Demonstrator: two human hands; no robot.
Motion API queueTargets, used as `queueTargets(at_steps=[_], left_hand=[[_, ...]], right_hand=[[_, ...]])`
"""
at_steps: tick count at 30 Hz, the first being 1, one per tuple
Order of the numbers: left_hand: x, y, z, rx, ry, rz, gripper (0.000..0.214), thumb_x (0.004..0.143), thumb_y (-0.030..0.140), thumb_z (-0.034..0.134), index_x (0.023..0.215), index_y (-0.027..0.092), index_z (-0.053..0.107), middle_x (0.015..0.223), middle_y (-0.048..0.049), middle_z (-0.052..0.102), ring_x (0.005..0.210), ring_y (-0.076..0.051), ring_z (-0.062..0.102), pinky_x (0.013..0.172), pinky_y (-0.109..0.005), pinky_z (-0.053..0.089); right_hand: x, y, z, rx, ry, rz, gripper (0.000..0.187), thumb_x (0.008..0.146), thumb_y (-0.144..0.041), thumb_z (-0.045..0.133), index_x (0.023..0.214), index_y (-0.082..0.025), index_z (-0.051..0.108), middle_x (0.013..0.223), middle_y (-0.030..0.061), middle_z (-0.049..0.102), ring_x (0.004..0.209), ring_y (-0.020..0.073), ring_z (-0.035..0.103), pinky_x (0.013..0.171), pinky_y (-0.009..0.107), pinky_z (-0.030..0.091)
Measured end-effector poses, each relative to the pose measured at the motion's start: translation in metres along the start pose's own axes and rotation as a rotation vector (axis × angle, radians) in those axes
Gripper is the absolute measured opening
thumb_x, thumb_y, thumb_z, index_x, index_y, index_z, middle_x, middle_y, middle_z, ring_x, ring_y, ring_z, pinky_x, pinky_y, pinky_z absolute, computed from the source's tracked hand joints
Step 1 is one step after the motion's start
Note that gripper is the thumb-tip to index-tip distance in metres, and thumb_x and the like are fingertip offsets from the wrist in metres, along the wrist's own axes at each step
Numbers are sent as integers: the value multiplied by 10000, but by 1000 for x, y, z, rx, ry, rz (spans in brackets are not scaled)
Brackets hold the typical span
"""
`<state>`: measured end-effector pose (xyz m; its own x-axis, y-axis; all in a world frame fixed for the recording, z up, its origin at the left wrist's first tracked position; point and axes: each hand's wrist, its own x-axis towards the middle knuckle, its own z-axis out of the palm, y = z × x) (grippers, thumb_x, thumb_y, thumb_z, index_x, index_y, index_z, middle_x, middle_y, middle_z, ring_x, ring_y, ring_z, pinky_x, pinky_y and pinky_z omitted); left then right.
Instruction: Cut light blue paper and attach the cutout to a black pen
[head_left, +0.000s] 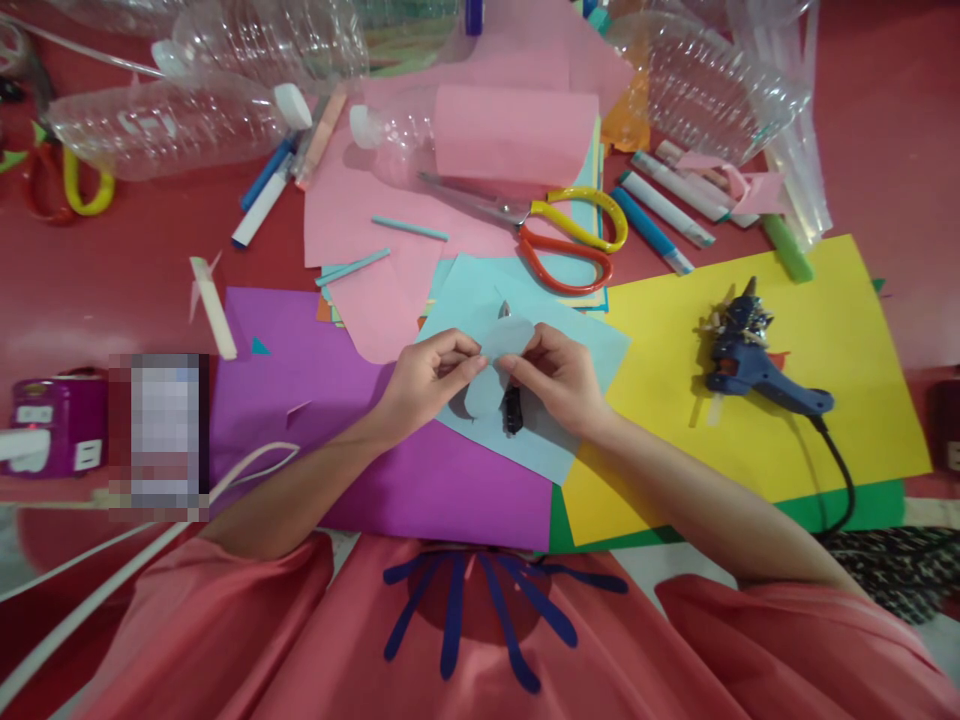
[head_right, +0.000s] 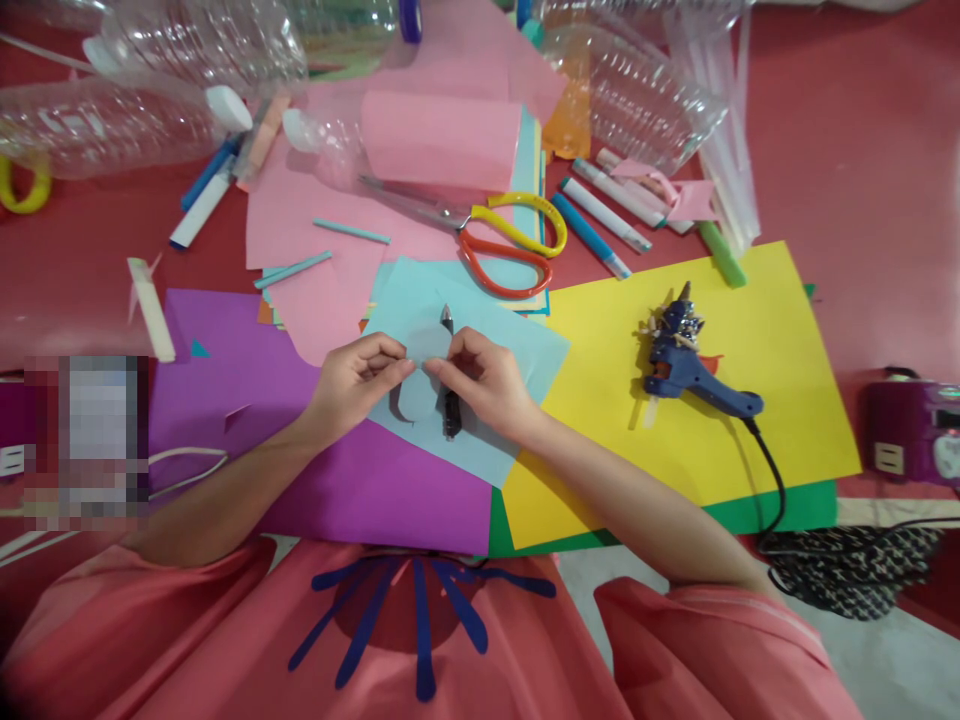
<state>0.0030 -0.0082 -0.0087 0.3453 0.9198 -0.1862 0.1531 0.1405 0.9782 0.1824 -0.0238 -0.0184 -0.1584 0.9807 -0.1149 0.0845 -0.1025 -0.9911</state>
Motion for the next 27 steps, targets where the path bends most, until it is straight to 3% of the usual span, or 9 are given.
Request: queueTargets(at_steps=[4, 7, 12, 19, 27], left_hand=[[1, 2, -1, -22, 78, -1, 304, 782, 386, 697, 665, 202, 486, 474, 92, 384, 410, -43, 324, 405, -182, 275], [2, 2, -2, -25, 107, 7, 302, 788, 380, 694, 662, 201, 487, 482, 82, 428, 408, -42, 337, 406, -182, 276], [0, 0, 1, -19, 89, 32, 337, 797, 424, 702, 667, 201, 487, 488, 81, 435, 402, -41, 349, 393, -177, 286], [-1, -1, 3, 29, 85, 107, 413, 815, 510, 697, 653, 198, 481, 498, 75, 457, 411, -38, 382, 406, -164, 343], [-4, -4, 2, 230, 99, 287, 318, 916, 394, 600, 687, 198, 497, 535, 63, 538, 463, -54, 516, 471, -151, 422]], right_hand=[[1, -2, -3, 99, 24, -11, 467, 912, -644, 502, 739, -215, 573, 617, -17, 561, 533, 100, 489, 504, 253, 394], [2, -4, -3, 60, 5, -41, 497, 880, -678, 525, 741, -206, 599, 646, -8, 568, 542, 99, 472, 517, 264, 389], [3, -5, 1, -93, -25, -42, 525, 773, -692, 651, 634, -214, 485, 548, -56, 432, 509, 84, 369, 498, 266, 315], [3, -3, 4, -133, -11, -60, 465, 825, -544, 668, 609, -222, 412, 539, -70, 379, 511, 81, 350, 507, 267, 294], [3, 1, 4, -138, -10, -52, 581, 819, -740, 543, 600, -221, 402, 531, -64, 343, 516, 82, 295, 494, 269, 254]])
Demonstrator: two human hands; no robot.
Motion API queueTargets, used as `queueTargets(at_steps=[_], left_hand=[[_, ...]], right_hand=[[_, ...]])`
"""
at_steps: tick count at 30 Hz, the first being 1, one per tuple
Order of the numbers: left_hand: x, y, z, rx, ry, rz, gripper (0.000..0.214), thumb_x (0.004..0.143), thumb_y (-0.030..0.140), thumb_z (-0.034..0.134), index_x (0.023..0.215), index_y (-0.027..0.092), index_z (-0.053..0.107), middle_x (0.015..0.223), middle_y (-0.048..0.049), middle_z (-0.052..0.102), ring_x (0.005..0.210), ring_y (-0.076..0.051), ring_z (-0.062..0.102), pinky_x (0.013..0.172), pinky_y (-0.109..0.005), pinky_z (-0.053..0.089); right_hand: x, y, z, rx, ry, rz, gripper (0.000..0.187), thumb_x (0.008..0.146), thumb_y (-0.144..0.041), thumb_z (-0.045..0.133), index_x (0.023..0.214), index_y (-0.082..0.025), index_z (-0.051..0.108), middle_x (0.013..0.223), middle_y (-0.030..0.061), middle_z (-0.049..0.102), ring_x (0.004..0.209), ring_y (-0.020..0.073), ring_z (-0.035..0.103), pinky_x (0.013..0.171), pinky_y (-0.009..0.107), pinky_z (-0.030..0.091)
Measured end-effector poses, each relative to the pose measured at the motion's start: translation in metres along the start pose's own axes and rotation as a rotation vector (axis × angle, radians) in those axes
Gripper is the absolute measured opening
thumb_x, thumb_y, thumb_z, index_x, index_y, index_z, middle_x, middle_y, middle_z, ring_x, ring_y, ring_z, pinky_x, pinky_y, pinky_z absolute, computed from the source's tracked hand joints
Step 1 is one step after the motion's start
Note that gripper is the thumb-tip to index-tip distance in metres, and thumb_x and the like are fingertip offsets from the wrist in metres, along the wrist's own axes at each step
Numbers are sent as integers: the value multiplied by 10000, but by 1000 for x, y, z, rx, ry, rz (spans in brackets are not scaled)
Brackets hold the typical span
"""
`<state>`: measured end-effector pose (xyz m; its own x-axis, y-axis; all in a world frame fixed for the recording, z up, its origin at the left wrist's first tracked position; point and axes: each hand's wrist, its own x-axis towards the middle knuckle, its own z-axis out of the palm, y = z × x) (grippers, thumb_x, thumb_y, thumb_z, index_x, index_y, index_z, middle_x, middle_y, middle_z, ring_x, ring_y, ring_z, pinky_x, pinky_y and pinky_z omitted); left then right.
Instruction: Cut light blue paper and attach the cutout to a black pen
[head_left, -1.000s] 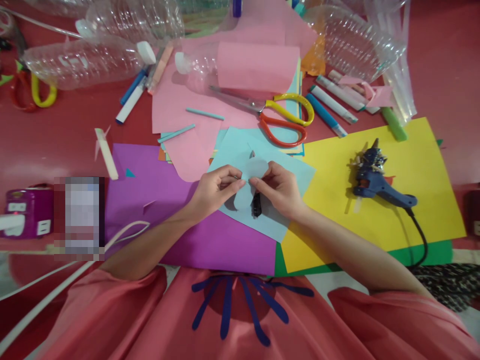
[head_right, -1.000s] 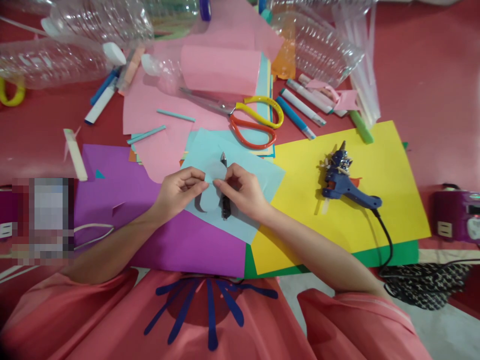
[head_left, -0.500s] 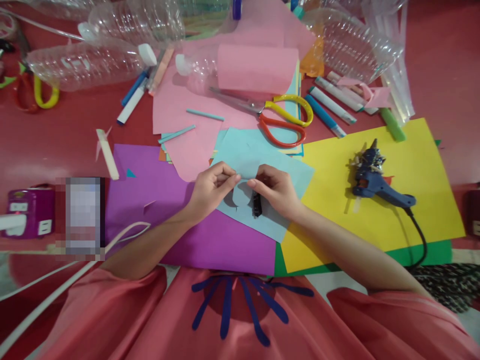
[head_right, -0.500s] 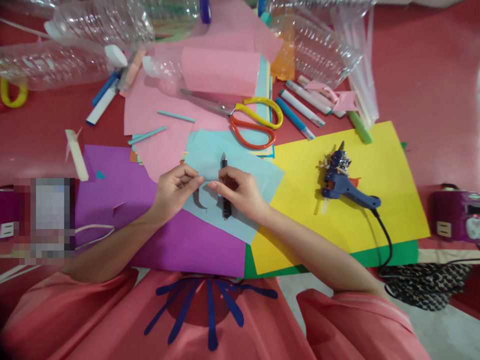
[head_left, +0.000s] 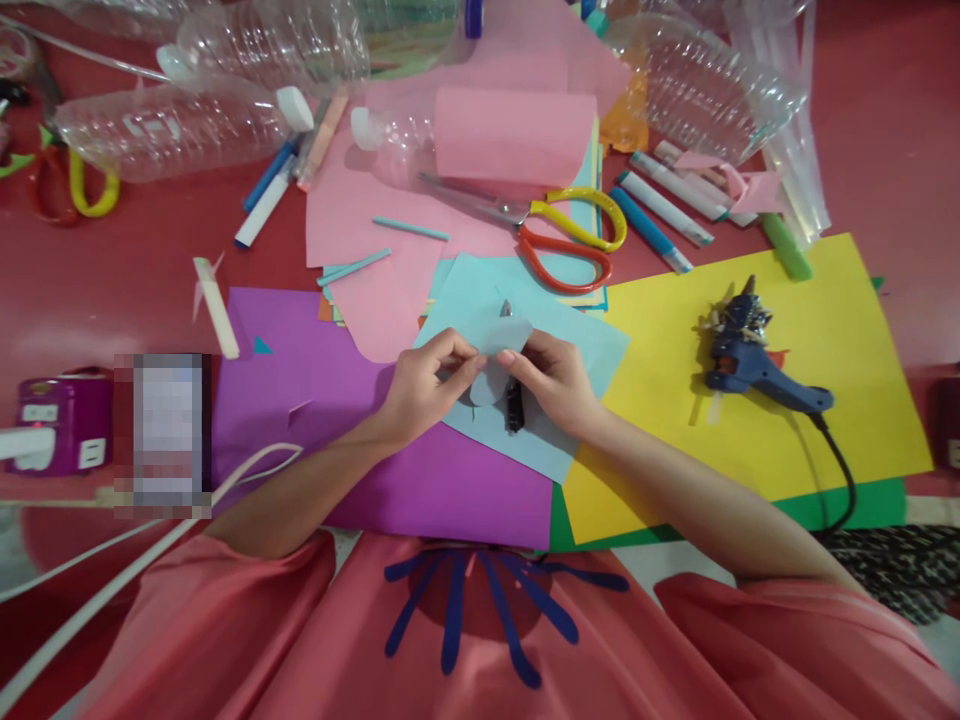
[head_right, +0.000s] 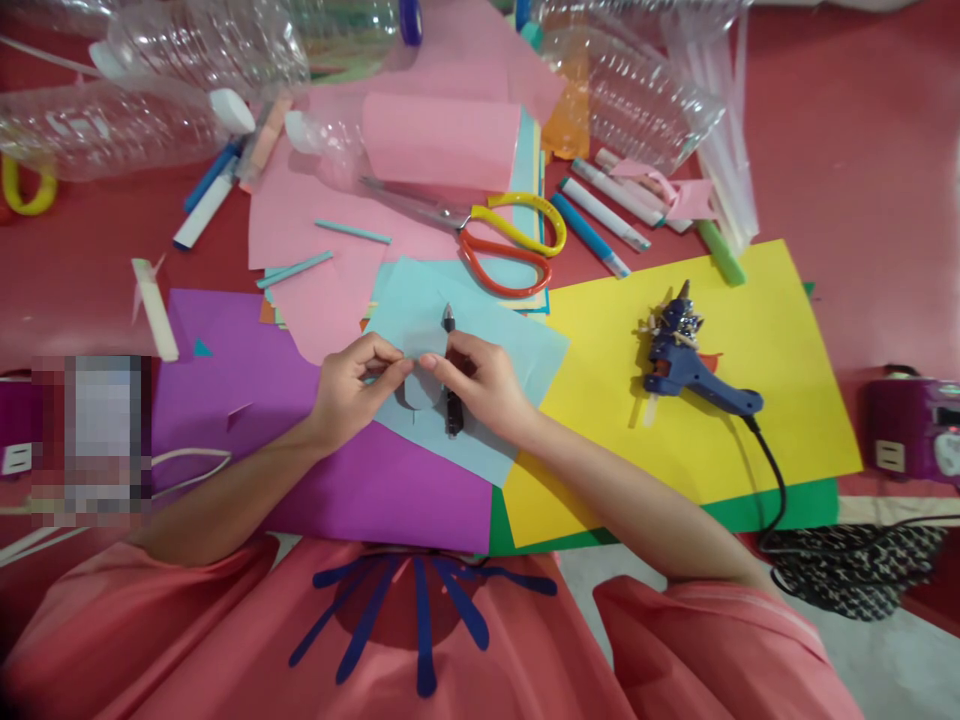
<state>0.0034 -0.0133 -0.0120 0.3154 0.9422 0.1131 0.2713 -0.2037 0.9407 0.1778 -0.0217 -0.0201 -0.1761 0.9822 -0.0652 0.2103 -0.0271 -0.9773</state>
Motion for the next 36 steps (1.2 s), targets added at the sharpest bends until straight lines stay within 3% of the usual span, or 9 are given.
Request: queueTargets(at_steps=[8, 19, 23, 28, 36], left_hand=[[-3, -1, -1, 110, -20, 103, 236, 927, 272, 582, 715, 197, 510, 568, 71, 589, 491, -42, 559, 497, -128, 420], [1, -1, 0, -82, 54, -89, 433, 863, 571, 631, 682, 208, 480, 487, 85, 403, 444, -61, 431, 456, -179, 388], [2, -1, 0, -135, 54, -137, 423, 849, 553, 653, 678, 211, 470, 506, 71, 452, 460, -66, 475, 458, -182, 402], [2, -1, 0, -196, -72, -248, 389, 814, 514, 676, 694, 207, 469, 558, 30, 590, 499, -93, 583, 492, -196, 478], [-2, -7, 0, 153, -124, -233, 303, 827, 419, 596, 650, 177, 556, 522, 8, 596, 460, -111, 557, 432, -215, 398]], right_hand=[[0, 0, 2, 13, 21, 5, 592, 799, -727, 582, 566, -237, 347, 521, -75, 278, 500, 80, 252, 478, 279, 226], [0, -2, 0, 82, 16, 7, 289, 834, -380, 659, 678, -215, 479, 591, -60, 448, 531, 81, 374, 511, 255, 321], [0, -2, -1, 106, 27, 15, 185, 817, -307, 634, 714, -212, 513, 616, -49, 476, 550, 87, 404, 517, 251, 335], [0, -2, -2, 103, 8, 39, 161, 830, -349, 600, 764, -210, 551, 653, -31, 524, 569, 95, 421, 524, 251, 340], [-1, -4, -2, 30, -115, -21, 143, 844, -301, 580, 758, -196, 534, 654, -36, 486, 583, 93, 425, 564, 267, 346]])
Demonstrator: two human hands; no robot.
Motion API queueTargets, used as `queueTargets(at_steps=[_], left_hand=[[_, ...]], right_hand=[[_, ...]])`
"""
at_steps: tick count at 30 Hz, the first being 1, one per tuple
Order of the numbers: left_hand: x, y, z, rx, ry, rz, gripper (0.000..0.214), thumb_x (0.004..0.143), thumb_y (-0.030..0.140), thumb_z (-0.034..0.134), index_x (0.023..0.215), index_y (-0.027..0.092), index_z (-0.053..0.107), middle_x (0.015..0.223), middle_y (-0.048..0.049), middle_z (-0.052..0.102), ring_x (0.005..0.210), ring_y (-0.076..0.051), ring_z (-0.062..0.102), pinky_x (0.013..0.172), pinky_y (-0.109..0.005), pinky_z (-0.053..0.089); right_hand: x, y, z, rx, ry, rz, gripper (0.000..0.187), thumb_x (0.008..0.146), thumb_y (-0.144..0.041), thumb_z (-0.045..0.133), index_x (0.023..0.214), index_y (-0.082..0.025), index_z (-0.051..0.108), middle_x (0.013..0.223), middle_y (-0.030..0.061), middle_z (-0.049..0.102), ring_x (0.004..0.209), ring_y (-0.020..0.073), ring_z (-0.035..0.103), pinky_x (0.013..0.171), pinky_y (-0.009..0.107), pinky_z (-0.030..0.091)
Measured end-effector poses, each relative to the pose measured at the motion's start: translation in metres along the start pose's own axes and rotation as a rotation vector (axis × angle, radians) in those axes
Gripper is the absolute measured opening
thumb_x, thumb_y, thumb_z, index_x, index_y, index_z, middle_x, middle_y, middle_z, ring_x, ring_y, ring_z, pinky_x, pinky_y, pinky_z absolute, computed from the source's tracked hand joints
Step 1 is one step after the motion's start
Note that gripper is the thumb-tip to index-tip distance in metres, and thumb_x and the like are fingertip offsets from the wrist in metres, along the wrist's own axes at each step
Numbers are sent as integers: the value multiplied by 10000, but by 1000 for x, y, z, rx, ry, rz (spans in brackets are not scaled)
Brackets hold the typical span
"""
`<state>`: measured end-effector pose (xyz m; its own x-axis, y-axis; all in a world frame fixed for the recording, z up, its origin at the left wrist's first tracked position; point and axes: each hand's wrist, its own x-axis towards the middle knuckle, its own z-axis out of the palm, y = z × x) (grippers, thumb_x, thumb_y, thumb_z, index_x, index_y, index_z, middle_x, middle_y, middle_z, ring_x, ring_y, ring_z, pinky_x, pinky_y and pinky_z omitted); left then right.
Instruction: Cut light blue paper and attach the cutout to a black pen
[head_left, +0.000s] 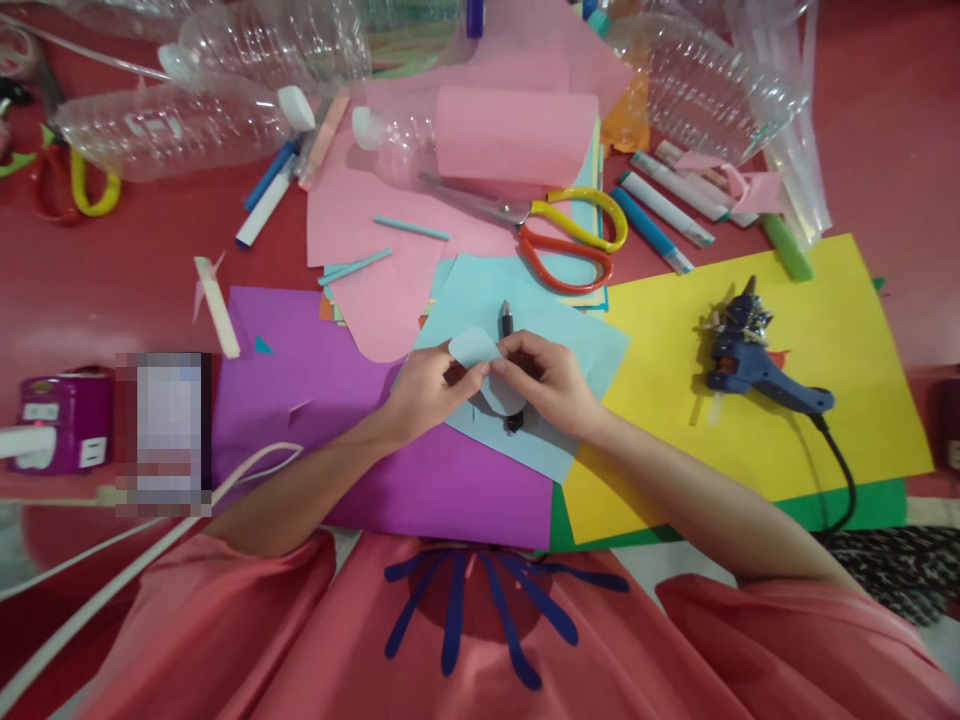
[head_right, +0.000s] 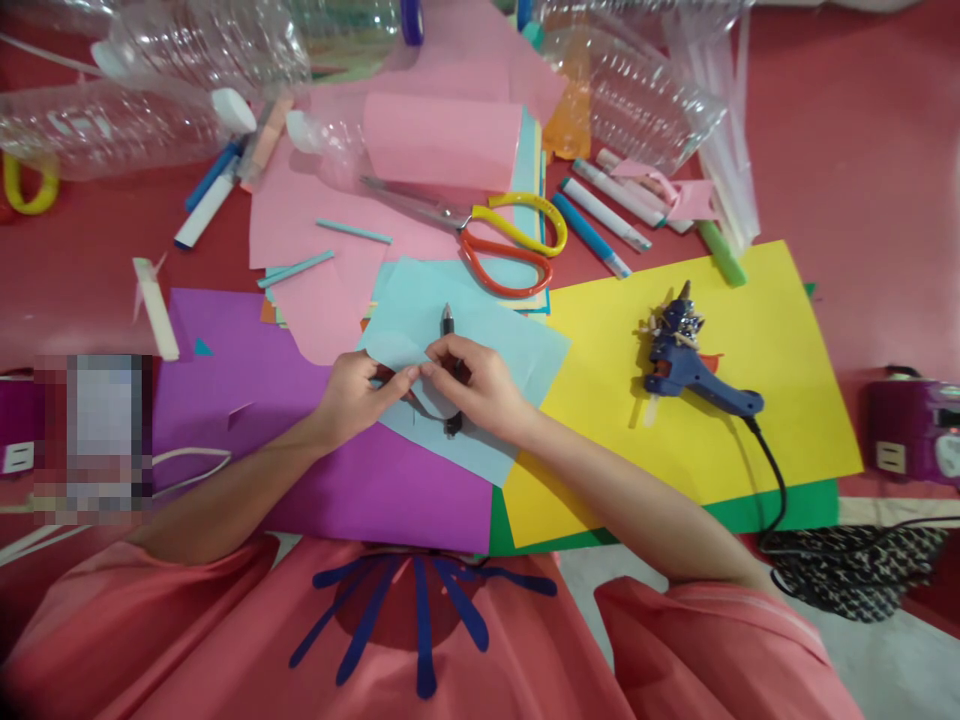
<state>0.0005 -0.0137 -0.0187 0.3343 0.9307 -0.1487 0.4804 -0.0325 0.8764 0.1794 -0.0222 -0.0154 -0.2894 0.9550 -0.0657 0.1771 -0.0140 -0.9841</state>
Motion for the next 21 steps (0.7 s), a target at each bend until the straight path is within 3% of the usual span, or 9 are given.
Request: queueTargets(at_steps=[11, 16, 19, 21], left_hand=[[3, 8, -4, -202, -31, 39, 385, 849, 489, 607, 637, 207, 452, 521, 30, 597, 455, -81, 543, 431, -180, 420], [7, 6, -7, -331, 51, -27, 445, 836, 570, 627, 658, 208, 439, 500, 43, 561, 433, -71, 521, 416, -181, 417], [10, 4, -8, -396, 110, -17, 389, 832, 557, 648, 780, 207, 485, 546, 61, 555, 423, -62, 513, 401, -177, 403], [10, 3, -9, -412, 203, 29, 390, 806, 522, 701, 972, 230, 503, 646, 72, 566, 432, -52, 503, 397, -180, 393]], right_hand=[[1, 1, -2, 101, 57, 38, 265, 873, -425, 601, 746, -206, 525, 616, -49, 428, 554, 93, 368, 515, 252, 318], [1, 2, -5, 83, -30, 34, 320, 853, -481, 628, 730, -204, 525, 620, -43, 427, 563, 96, 372, 520, 255, 322], [0, 2, -7, 46, -75, 54, 343, 840, -458, 642, 668, -200, 495, 625, -41, 414, 572, 93, 371, 540, 261, 327], [1, 1, -8, 45, -61, 75, 339, 836, -433, 641, 645, -201, 484, 607, -46, 397, 564, 91, 370, 536, 260, 318]])
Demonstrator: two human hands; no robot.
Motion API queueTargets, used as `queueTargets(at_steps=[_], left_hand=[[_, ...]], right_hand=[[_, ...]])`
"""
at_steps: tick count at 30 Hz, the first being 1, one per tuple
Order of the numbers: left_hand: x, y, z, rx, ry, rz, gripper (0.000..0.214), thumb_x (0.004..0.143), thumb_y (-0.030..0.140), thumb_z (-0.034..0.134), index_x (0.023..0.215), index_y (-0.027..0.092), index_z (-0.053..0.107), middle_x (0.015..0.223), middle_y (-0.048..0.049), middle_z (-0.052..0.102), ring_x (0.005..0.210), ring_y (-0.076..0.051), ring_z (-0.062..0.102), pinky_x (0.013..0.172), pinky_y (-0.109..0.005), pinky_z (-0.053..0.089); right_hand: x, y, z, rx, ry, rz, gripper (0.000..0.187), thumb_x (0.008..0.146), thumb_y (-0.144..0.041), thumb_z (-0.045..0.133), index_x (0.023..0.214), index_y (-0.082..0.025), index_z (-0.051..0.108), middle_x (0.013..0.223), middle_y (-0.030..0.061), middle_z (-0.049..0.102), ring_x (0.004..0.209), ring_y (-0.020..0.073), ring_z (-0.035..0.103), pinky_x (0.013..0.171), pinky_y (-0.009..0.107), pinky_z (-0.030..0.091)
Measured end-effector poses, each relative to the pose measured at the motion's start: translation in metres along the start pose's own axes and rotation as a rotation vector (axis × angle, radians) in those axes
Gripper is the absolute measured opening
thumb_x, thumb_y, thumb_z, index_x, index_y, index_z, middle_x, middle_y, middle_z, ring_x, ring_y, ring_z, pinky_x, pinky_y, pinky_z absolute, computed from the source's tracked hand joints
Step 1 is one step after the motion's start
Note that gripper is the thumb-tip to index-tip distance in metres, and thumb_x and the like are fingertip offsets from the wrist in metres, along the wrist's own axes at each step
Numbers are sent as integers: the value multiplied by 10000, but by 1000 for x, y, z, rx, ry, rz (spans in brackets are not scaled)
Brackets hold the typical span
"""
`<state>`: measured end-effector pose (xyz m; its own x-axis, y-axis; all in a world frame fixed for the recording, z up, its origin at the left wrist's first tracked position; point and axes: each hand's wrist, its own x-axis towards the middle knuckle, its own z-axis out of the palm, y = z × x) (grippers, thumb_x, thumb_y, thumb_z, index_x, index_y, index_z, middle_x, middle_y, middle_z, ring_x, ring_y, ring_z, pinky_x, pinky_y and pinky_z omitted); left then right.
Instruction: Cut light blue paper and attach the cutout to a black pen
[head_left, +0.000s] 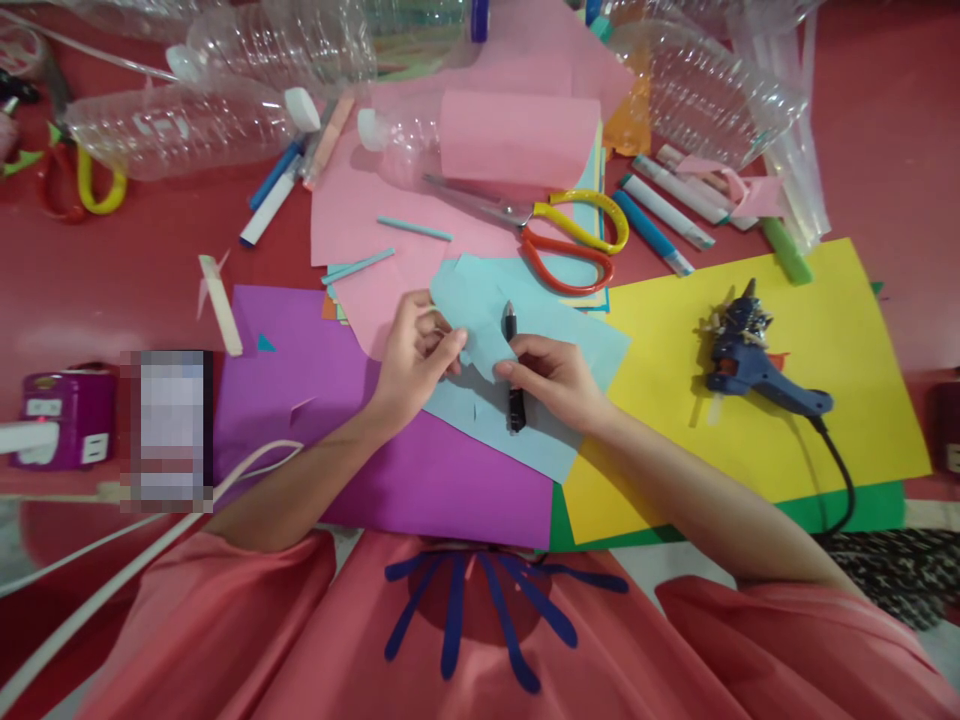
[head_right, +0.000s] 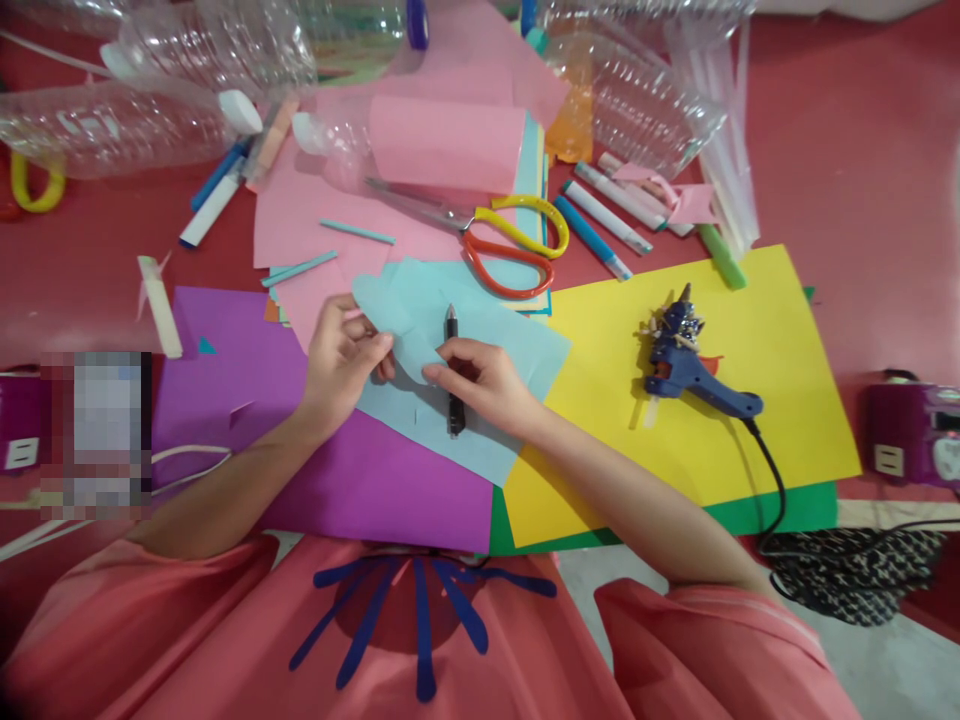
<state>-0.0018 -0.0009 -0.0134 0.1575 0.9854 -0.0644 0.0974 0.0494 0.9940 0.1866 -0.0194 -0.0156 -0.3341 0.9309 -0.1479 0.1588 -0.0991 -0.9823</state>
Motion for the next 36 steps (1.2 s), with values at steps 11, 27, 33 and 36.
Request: queueTargets(at_steps=[11, 27, 33, 36], left_hand=[[-6, -4, 1, 82, -135, 82, 465, 855, 506, 639, 1206, 248, 477, 939, -8, 626, 685, -84, 635, 611, -211, 533], [-6, 3, 4, -16, -262, -70, 120, 820, 296, 582, 862, 191, 623, 782, 1, 683, 715, -111, 676, 648, -208, 560], [-6, 0, 4, -90, -227, -115, 161, 870, 313, 553, 890, 179, 641, 735, 5, 689, 649, -137, 708, 656, -265, 604], [-8, 0, 4, -136, -238, -125, 201, 888, 338, 548, 929, 168, 647, 799, -9, 712, 661, -139, 727, 677, -271, 616]], right_hand=[[1, 0, 2, -61, 87, -107, 559, 787, -690, 630, 590, -222, 396, 552, -63, 351, 517, 86, 301, 497, 257, 276], [0, 6, 2, -205, 39, -448, 440, 886, -491, 646, 610, -216, 441, 560, -51, 409, 497, 88, 347, 479, 251, 297], [-1, 6, 0, -216, 316, -460, 97, 856, -227, 646, 773, -217, 595, 765, 11, 523, 630, 125, 460, 525, 266, 391], [1, 10, 0, -174, 384, -423, 97, 839, -265, 676, 789, -223, 604, 951, 56, 569, 808, 170, 554, 556, 277, 441]])
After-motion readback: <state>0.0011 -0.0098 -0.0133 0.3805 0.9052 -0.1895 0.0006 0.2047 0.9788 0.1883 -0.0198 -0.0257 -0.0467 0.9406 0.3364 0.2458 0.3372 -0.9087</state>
